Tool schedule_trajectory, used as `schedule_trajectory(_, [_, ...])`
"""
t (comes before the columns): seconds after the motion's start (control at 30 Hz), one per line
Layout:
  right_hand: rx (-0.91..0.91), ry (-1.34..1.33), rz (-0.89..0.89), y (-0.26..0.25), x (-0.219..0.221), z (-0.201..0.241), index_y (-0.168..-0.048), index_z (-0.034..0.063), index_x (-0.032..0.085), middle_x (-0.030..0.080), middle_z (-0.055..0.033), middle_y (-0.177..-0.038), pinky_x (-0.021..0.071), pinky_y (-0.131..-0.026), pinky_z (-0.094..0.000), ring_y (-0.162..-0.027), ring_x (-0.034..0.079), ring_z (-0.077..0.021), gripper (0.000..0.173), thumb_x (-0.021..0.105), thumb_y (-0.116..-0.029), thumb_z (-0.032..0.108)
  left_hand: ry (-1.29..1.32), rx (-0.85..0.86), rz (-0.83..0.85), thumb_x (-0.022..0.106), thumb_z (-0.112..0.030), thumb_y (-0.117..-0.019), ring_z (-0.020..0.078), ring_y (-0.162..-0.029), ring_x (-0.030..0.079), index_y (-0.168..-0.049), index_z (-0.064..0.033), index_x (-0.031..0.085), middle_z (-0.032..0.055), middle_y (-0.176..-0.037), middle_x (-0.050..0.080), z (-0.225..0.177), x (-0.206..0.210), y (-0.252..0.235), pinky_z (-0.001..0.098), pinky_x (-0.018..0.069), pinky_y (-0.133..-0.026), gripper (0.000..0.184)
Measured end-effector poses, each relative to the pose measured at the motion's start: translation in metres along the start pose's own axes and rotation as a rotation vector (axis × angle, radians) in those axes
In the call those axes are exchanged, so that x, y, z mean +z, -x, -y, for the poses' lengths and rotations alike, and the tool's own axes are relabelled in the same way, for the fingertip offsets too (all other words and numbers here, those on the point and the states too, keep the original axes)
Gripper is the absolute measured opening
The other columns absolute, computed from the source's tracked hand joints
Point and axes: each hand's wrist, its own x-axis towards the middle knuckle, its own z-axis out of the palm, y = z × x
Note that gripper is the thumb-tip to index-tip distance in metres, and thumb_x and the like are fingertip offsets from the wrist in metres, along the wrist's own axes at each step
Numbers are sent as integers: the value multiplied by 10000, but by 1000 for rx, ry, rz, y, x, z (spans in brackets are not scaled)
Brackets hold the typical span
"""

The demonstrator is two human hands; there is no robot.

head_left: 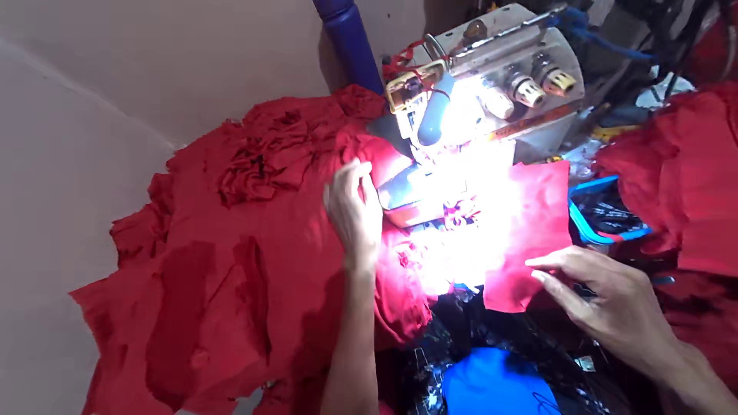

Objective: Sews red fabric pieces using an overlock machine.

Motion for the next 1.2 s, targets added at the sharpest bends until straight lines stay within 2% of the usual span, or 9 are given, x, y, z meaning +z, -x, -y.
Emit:
schedule_trajectory(0.13, [-167,64,64,26,20,11,-1135,135,755,728,-133,-1043,534,-805,-469,-958,683,-319,278,573,-1015,307,103,-26,-84,608,-56,-928,237,-1091,696,-1061,6,749,154,-1117,734,-38,-13,105,384,540,-972,203])
schedule_trajectory(0.33, [-367,248,-168,44,59,-6,-1115,123,735,704,-91,-958,441,-856,-367,-921,606,-270,198,560,-1024,103,391,-116,-98,637,-3,-855,97,-997,691,-954,34,768,114,-959,744,-63,-12,169,183,522,-939,168])
schedule_trajectory(0.57, [-47,-126,-109,31,34,3,-788,116,696,672,-66,-846,439,-828,-292,-907,602,-186,214,695,-900,298,459,-19,15,665,-19,-866,140,-969,699,-933,-10,790,111,-945,754,-93,-1,167,226,533,-913,142])
schedule_trajectory(0.67, [71,-342,-42,22,17,10,-892,61,800,743,-130,-953,452,-914,-310,-977,646,-194,134,735,-865,176,512,-12,30,684,-9,-840,127,-929,707,-910,-14,798,122,-913,751,-103,8,163,195,538,-888,134])
schedule_trajectory(0.77, [81,-478,-88,22,7,3,-972,136,798,715,0,-1043,474,-952,-166,-1066,616,-17,150,698,-945,245,672,13,63,676,1,-841,103,-933,703,-910,13,785,117,-917,754,-104,10,156,194,540,-888,130])
schedule_trajectory(0.87, [75,-558,-154,16,-9,6,-1004,190,783,714,78,-1061,500,-924,-152,-1075,618,12,117,700,-957,257,885,35,289,587,-28,-958,89,-923,718,-1015,95,732,143,-963,752,-108,3,130,229,574,-867,198])
schedule_trajectory(1.03, [-64,-476,-229,13,-19,9,-1018,194,758,714,64,-1099,464,-1022,-234,-1145,607,-48,133,669,-985,288,704,-452,782,306,-333,-1129,60,-744,610,-1082,39,650,63,-836,650,-134,6,46,260,528,-729,508])
schedule_trajectory(1.13, [-110,-495,-228,16,-20,4,-1009,166,749,733,41,-1074,487,-1041,-255,-1153,636,-81,134,662,-996,267,591,-528,800,468,-541,-1048,175,-693,546,-1034,-32,668,103,-809,598,-127,33,24,368,471,-638,547])
schedule_trajectory(1.2, [-116,-490,-219,20,-25,-1,-1010,168,743,731,46,-1064,490,-1033,-255,-1138,639,-76,140,651,-1005,274,522,-460,671,607,-473,-1008,256,-758,604,-1052,-41,684,153,-879,644,-126,45,22,449,502,-668,441])
